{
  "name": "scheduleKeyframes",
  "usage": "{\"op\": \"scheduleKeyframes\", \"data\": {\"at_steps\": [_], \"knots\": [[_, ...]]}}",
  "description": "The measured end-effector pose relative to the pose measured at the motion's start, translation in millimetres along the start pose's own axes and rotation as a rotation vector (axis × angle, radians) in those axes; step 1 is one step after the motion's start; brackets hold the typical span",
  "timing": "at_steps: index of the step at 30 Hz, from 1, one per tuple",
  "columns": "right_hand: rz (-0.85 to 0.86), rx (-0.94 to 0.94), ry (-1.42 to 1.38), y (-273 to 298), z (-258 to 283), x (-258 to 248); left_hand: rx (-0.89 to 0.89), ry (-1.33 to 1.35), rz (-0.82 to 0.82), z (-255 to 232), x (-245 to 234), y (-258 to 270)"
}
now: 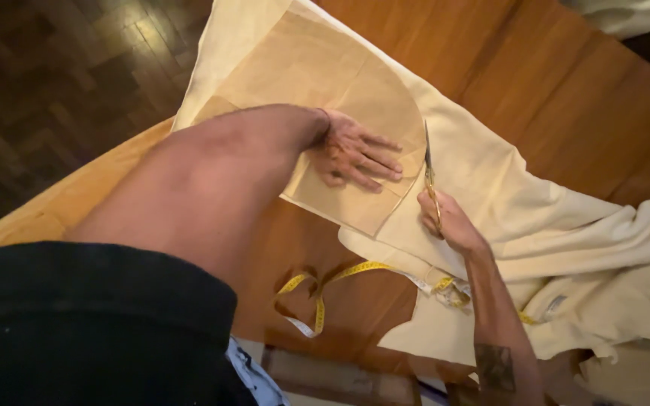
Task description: Cut pieces of cream-colored fabric using paper patterns and scissors on a wooden work table.
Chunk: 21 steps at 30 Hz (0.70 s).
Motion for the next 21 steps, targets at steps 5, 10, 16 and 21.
{"op": "scheduleKeyframes", "data": {"at_steps": [5,10,16,21], "knots": [[0.187,-0.092,-0.208,-13,-38,-17,-0.008,0.016,-0.024,0,-2,2],[0.081,0.035,-0.051,-12,-4,-21,0.003,0.019,-0.04,2,0,3],[0.073,0.088,0.022,-10,7,-26,0.019,-0.011,-0.036,3,1,4],[0.088,0.038,0.074,-18,11,-31,0.017,-0.007,-0.021,3,3,3]]}}
Point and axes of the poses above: each hand's wrist, its own y-axis away from the middle knuckle, its own x-axis out of the palm, z = x × y, the point moved 6 cm from there along -y, towards the middle knuckle, and after that the axes turned 5 degrees about y, right-handed, at the moved point
